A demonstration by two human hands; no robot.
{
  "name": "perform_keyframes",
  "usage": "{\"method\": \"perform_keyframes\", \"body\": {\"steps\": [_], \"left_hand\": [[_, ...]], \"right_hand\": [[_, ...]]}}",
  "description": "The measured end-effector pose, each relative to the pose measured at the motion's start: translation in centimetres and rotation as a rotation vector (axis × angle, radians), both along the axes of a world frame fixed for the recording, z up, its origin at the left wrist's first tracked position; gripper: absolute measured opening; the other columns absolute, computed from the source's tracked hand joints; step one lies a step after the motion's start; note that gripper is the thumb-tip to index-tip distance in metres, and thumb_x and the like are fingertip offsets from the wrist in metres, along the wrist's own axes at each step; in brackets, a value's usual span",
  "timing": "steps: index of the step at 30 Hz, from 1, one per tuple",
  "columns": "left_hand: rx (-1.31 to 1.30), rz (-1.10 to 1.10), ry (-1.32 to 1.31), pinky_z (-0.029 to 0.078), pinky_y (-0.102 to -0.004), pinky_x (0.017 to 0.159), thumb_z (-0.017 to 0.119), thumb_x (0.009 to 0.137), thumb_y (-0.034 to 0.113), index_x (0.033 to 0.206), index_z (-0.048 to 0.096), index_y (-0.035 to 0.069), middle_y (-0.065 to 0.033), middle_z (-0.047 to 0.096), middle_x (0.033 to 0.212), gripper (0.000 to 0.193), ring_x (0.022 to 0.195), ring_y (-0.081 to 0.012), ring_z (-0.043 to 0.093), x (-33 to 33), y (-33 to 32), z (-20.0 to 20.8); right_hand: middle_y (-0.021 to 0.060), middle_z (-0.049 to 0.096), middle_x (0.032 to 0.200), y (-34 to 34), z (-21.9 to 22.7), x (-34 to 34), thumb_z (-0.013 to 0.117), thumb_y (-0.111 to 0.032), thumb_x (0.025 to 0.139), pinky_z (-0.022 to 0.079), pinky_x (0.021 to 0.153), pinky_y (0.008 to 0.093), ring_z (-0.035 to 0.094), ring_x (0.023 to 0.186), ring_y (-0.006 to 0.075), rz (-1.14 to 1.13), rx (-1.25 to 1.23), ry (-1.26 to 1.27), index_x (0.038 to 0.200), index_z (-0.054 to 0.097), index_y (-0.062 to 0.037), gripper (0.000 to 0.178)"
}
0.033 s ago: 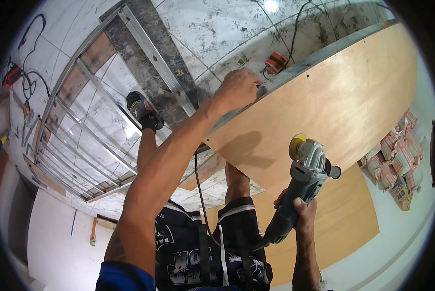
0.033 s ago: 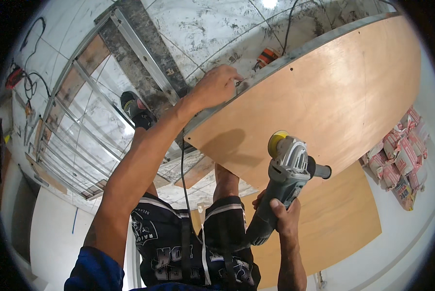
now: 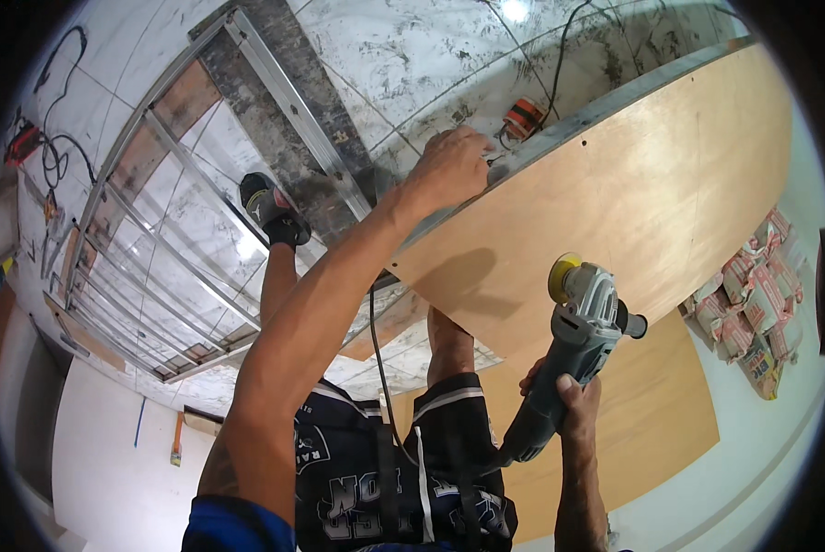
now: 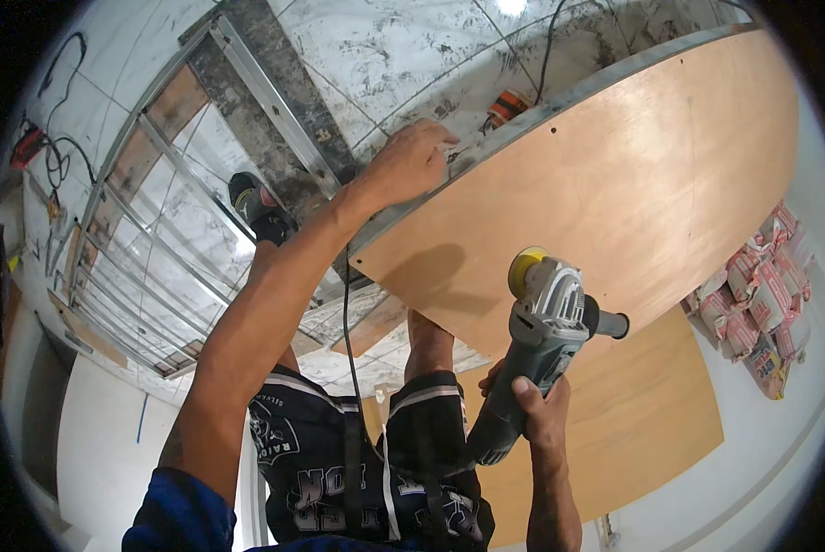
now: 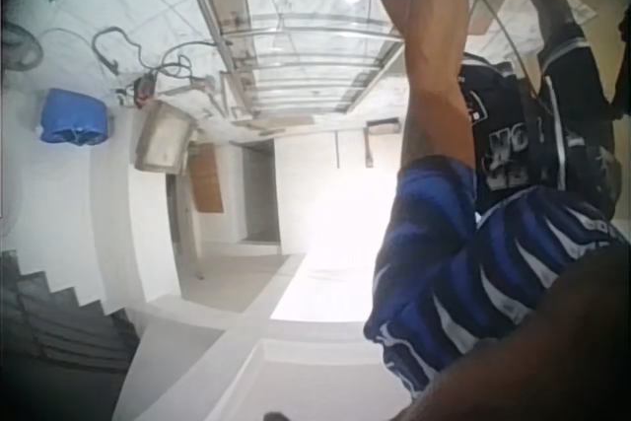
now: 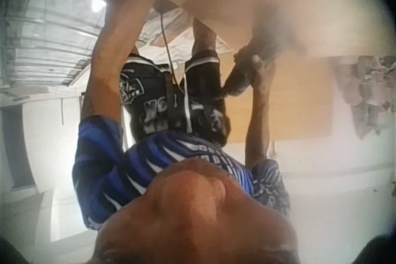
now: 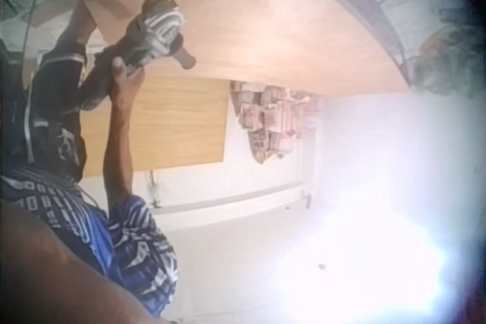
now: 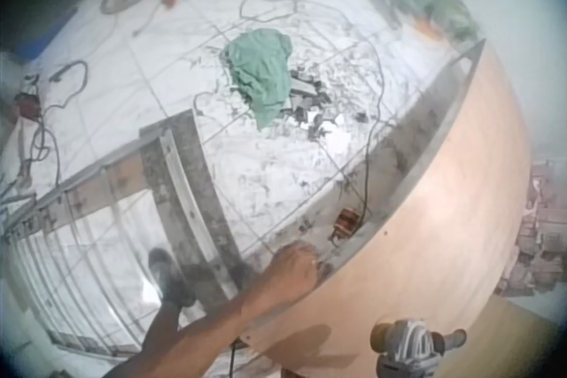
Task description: The person uses an angle grinder to cut the edge of a metal stud frame that is attached to a wooden board, producing sparks while holding the tool with both hands.
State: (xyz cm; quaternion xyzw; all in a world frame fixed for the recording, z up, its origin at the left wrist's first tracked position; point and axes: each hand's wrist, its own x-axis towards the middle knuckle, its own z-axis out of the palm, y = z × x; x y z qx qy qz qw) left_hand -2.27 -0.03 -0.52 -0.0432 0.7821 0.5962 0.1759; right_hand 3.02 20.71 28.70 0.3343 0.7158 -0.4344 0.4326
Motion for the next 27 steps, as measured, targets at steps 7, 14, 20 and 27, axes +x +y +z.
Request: {"method": "perform_keyframes", "body": {"steps": [7,14,20,27], "left_hand": [[0.002,0.487,-0.081,0.051,-0.0429,0.078,0.059,0.089,0.012,0.118,0.060,0.006,-0.0207,0.063,0.110,0.029,0.093,-0.0333,0.065,0.4,-0.7,2.8],[0.063,0.943,-0.483,0.035,-0.0202,0.042,0.071,0.091,0.026,0.090,0.064,0.003,-0.0005,0.059,0.063,0.023,0.046,-0.0045,0.047,3.9,-9.8,14.3],[0.570,0.781,-0.579,0.049,-0.0223,0.061,0.071,0.091,0.023,0.093,0.067,0.003,-0.0008,0.067,0.081,0.020,0.068,-0.0058,0.060,14.3,-1.5,16.0],[1.035,0.216,-0.540,0.052,-0.0346,0.091,0.079,0.082,0.028,0.141,0.031,-0.003,-0.0193,0.044,0.134,0.083,0.118,-0.0277,0.056,14.9,6.3,20.0]], "right_hand": [[0.0168,0.067,0.080,0.2,-0.2,0.4,0.069,-0.049,0.078,0.057,0.068,0.0380,0.069,0.074,0.0254,-0.015,-0.013,-0.008,0.098,0.060,0.0077,0.061],[0.0160,0.066,0.081,0.5,-0.4,0.7,0.070,-0.050,0.078,0.057,0.067,0.0378,0.068,0.074,0.0257,-0.047,-0.002,0.009,0.100,0.059,0.0078,0.062],[0.0157,0.065,0.083,-0.7,-1.1,0.9,0.068,-0.048,0.080,0.056,0.067,0.0379,0.067,0.075,0.0249,-0.091,0.000,0.086,0.102,0.057,0.0078,0.061],[0.0147,0.064,0.085,-3.5,-2.0,1.4,0.066,-0.051,0.081,0.055,0.069,0.0345,0.066,0.076,0.0227,-0.033,0.071,0.218,0.101,0.058,0.0079,0.062]]}}
